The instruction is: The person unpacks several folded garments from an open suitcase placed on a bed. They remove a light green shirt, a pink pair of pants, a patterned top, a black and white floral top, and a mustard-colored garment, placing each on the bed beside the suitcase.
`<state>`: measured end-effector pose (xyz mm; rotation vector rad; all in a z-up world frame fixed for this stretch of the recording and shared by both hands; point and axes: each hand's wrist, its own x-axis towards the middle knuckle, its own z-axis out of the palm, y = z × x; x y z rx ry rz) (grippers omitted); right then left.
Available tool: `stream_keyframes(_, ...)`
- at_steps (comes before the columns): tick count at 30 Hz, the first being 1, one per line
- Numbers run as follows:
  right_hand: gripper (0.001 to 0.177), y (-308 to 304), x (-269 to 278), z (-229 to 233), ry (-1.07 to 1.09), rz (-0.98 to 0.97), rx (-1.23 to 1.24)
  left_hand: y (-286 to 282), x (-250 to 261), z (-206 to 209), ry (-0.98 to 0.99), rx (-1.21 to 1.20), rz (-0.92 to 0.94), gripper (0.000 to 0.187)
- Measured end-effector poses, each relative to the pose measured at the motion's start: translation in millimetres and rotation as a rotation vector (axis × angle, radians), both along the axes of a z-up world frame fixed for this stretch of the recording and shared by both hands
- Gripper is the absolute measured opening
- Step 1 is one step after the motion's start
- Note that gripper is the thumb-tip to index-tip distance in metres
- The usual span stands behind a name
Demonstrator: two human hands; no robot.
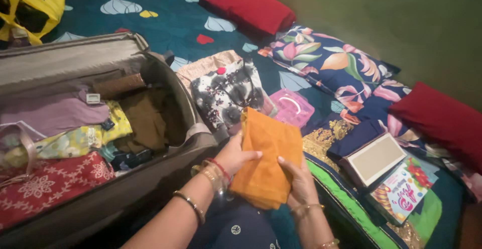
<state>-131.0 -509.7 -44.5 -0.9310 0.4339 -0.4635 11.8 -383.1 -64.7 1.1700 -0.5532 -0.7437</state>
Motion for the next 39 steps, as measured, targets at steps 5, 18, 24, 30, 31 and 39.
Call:
stream_keyframes(5,0.069,-24.1,8.0,-21.6,-0.009,-0.114,-0.144,-29.6,11.3,-26.0,-0.415,0.034,0.164,0.106)
stream_keyframes(18,0.083,-66.8,24.7,-196.3,0.367,-0.154,-0.395,-12.8,8.8,-55.9,-0.739,0.959,-0.077,0.113)
stream_keyframes(24,0.064,-24.9,15.4,-135.7,0.715,-0.285,-1.273,-19.4,15.7,-70.7,-1.441,0.811,-0.083,0.093)
stream_keyframes(30,0.069,-20.0,39.4,-118.1,0.474,-0.252,-1.796,-39.7,18.4,-75.4,-1.670,0.991,-0.410,0.112)
stream_keyframes(31,0.071,-21.9,43.0,-121.1,0.491,-0.238,-1.856,-44.0,19.4,-79.0,-1.657,1.005,-0.415,0.112)
stream_keyframes(39,0.084,-43.0,63.2,-148.9,0.768,0.162,-1.746,-61.9,42.3,-129.0,-1.448,1.051,-0.275,0.101)
